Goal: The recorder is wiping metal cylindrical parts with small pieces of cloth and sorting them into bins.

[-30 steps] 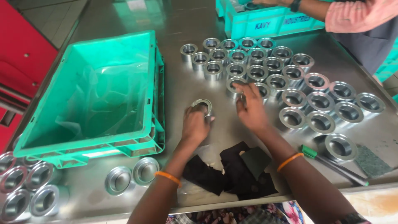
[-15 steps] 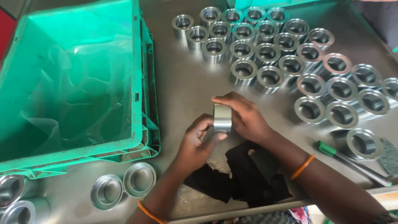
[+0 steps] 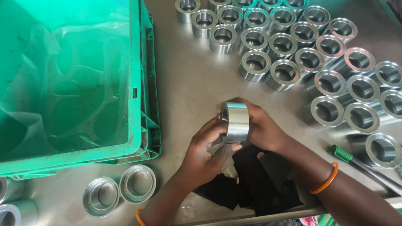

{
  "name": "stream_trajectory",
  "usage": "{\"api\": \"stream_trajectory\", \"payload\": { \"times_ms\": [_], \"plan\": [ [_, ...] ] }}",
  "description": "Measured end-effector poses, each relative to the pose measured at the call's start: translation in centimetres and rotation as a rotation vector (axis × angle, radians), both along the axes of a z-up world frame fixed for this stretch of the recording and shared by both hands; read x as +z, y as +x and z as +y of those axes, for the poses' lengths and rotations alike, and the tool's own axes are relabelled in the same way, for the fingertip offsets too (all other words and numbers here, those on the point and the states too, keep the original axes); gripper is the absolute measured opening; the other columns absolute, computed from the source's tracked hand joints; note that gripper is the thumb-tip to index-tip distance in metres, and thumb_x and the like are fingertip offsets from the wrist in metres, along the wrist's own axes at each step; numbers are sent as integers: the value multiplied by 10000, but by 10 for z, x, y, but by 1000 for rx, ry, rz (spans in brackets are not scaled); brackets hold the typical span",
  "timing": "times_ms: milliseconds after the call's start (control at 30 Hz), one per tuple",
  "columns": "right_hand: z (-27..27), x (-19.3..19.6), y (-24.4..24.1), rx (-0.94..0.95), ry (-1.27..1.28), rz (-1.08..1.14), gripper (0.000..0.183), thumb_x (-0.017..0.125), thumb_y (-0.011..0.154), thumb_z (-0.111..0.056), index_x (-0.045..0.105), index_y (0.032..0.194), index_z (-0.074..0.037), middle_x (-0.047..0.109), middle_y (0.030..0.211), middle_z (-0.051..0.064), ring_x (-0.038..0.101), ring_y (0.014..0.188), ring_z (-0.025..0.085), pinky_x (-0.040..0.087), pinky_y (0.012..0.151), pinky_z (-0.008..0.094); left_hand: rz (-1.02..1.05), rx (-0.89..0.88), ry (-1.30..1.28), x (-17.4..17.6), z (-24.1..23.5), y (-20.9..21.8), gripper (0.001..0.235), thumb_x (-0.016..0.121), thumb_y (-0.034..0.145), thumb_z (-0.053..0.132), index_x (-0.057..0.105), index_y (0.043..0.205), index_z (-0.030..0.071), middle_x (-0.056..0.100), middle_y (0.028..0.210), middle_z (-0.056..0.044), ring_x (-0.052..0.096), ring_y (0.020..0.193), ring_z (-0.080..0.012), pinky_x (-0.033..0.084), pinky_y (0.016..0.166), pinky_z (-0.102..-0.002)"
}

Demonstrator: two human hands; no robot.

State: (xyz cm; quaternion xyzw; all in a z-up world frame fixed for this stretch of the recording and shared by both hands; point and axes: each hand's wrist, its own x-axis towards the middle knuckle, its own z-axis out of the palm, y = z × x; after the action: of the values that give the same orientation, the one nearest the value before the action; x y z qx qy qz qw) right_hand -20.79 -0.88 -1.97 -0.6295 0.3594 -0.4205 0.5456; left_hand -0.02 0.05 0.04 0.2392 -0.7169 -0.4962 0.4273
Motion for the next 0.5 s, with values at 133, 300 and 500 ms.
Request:
{"api": "stream_trajectory", "payload": {
  "times_ms": [133, 300, 500],
  "plan": [
    [9, 18, 9, -336, -480, 363, 601, 657, 819, 106, 561, 1391, -54, 667, 1257, 131, 709, 1117, 257, 553, 944, 332, 21, -35, 43, 4, 1, 0, 256, 727, 936, 30, 631, 1172, 5, 629, 1143, -99, 655, 1069, -215, 531, 966, -332],
    [9, 9, 4, -49, 485, -61, 544, 643, 917, 89, 576, 1438, -52, 704, 1128, 183, 699, 843, 349, 571, 687, 446, 20, -12, 94, 2, 3, 2, 271, 725, 935, 44, 638, 1190, 15, 641, 1134, -90, 689, 1026, -206, 566, 915, -319],
    [11, 13, 11, -269, -285, 163, 541, 644, 870, 104, 565, 1387, -37, 627, 1186, 108, 671, 1120, 210, 535, 956, 336, 1, -19, -34, 2, 4, 1, 290, 741, 942, 44, 625, 1203, -5, 609, 1179, -105, 645, 1104, -216, 517, 990, -330]
  ]
}}
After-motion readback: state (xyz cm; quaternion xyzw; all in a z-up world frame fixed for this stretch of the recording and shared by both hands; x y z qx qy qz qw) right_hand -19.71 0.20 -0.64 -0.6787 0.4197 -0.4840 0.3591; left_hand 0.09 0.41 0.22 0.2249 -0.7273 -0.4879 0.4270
